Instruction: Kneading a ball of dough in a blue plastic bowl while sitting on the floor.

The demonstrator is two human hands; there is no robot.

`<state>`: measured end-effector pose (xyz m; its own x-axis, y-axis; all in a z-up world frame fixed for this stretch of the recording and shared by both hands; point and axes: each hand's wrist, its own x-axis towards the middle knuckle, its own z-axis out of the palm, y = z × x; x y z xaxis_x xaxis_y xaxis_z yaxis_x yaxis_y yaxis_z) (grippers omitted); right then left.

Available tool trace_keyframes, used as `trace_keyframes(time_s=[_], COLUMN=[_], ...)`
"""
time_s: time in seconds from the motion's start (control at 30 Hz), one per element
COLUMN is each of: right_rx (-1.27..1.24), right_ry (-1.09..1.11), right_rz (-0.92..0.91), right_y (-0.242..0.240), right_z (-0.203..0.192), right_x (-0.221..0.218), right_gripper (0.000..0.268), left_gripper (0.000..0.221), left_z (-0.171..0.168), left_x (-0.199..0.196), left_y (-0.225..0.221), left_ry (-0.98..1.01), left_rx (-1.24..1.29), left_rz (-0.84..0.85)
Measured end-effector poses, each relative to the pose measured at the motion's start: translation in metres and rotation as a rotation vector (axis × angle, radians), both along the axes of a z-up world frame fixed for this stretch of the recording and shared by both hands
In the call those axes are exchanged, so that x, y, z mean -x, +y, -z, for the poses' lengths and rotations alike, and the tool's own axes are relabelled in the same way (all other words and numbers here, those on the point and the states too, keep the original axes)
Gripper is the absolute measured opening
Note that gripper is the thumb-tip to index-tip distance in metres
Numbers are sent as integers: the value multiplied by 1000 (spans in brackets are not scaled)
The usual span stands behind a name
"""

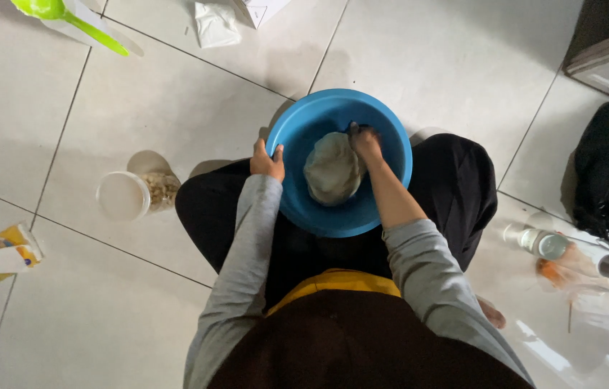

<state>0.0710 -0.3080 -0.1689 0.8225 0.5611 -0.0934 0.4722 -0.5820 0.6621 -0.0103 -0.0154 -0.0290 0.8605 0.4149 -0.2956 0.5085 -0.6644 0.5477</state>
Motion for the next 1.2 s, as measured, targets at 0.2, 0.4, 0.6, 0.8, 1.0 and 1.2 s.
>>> trace_keyframes(time_s=[0.2, 0.4, 0.6, 0.8, 1.0, 1.2], right_rx=[2, -871, -691, -401, -284, -729], right_ry=[32, 248, 757, 997, 928, 556], right_rz=[-132, 230, -20, 247, 247, 54], right_y=[60, 117, 74, 69, 91, 88], right_z=[76, -123, -252, -261, -187, -144], right_x=[-8, 109, 126, 101, 85, 70], right_gripper=[16, 32, 33, 44, 63, 63], left_gripper=[45, 50, 58, 64, 58, 56], left_z=[-38, -31, -28, -29, -32, -46], left_x=[20, 1, -67, -77, -74, -74], left_y=[-13, -4, -2, -6, -8, -12], left_ry=[-51, 116, 85, 129, 100, 47], left_rx=[80, -17, -165, -250, -283, -249], left_rz=[-181, -82, 258, 313, 314, 317])
